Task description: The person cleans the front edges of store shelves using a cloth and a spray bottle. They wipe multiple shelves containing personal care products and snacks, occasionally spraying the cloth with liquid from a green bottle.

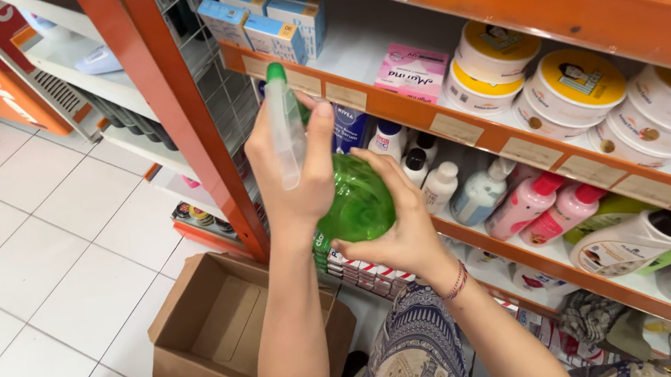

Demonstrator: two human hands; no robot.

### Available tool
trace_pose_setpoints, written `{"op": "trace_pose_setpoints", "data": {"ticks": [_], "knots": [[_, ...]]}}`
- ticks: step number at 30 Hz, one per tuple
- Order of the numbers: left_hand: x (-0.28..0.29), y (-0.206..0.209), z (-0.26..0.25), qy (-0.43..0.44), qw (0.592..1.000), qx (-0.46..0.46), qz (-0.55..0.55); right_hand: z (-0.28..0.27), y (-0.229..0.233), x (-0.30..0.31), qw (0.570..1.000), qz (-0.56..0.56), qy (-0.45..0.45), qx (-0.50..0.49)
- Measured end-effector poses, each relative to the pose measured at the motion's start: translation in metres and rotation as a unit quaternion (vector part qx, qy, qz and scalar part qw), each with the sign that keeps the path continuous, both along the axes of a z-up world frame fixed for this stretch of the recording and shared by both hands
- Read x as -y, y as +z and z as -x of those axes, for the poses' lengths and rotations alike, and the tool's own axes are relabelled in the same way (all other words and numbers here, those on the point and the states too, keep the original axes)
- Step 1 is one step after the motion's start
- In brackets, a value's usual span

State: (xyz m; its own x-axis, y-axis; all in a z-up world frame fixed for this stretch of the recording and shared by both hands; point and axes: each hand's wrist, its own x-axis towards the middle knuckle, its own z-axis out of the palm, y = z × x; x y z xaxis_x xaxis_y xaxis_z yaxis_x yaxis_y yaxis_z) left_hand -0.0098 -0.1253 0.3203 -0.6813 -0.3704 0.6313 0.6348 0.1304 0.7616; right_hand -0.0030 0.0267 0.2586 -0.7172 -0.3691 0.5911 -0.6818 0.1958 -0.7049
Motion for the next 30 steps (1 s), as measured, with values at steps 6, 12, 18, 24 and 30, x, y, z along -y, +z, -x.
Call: {"op": "trace_pose_setpoints", "data": {"ticks": [6,12,18,24,30], "knots": [[0.008,-0.02,-0.013,0.023,0.999,0.037,-0.008,-0.005,-0.017,0.005,0.999,-0.014,0.022,0.019],[-0.003,-0.062,-0.041,-0.006,0.997,0.064,0.053,-0.033,-0.069,-0.014,0.997,-0.027,0.003,0.068],[-0.033,-0.144,-0.075,-0.039,0.971,0.167,0.169,-0.066,-0.147,-0.075,0.992,-0.071,-0.032,0.099],[-0.079,-0.253,-0.107,-0.197,0.914,0.323,0.147,-0.108,-0.214,-0.156,0.977,-0.163,-0.078,0.11],[-0.125,-0.327,-0.13,-0.39,0.824,0.404,-0.078,-0.148,-0.251,-0.223,0.943,-0.268,-0.16,0.115]]}}
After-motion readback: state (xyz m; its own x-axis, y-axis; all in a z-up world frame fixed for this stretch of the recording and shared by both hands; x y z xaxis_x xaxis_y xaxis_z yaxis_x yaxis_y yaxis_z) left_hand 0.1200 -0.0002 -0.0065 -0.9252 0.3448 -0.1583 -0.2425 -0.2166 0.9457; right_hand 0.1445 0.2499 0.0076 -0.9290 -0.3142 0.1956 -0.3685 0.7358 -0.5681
